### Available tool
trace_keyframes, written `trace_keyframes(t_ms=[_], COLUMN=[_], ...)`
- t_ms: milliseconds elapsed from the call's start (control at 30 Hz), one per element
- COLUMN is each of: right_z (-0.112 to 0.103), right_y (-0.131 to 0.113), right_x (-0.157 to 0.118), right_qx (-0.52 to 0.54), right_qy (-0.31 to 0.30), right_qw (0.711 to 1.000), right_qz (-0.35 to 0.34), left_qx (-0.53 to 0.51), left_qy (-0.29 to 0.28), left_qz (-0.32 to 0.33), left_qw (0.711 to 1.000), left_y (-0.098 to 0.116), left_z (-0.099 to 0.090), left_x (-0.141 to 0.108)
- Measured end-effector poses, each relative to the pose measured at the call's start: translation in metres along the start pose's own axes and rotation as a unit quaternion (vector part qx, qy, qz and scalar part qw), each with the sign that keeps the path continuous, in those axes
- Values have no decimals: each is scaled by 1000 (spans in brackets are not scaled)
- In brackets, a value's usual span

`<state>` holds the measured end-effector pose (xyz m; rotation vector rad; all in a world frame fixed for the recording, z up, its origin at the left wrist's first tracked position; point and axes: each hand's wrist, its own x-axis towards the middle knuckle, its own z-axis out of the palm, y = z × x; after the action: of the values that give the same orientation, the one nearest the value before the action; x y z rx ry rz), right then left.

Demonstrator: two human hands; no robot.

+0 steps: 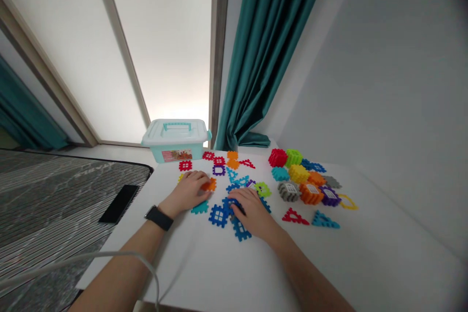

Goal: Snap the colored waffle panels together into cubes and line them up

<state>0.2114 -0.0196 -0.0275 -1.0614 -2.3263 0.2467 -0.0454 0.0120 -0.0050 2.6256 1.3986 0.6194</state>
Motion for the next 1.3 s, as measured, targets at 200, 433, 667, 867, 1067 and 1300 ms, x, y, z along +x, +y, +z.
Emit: trace_keyframes(t_ms=[200, 433, 667, 867, 1067, 1300], right_z=[-4, -16, -17, -19, -18, -16], right_y=[-5, -5, -1, -4, -3, -3], right_x=[-2, -2, -5, -4, -4, -4], right_qx=[-12, -38, -47, -59, -51, -16], right_qy=[-10, 4, -1, -26, -17, 18], right_qw=[1000, 999, 999, 998, 998, 999], right_qz=[3, 11, 21, 26, 30, 45], left_qx=[-2, 5, -5, -24, -43, -50], left_qy=[13, 1, -42, -50, 2, 81], left_qz=[3, 14, 62, 67, 64, 81], left_qw=[1000, 1000, 997, 996, 997, 992], left_y=[3, 25, 48, 48, 46, 41], left_z=[6, 6, 14, 16, 13, 4], left_x=[1, 0, 2, 3, 3, 2])
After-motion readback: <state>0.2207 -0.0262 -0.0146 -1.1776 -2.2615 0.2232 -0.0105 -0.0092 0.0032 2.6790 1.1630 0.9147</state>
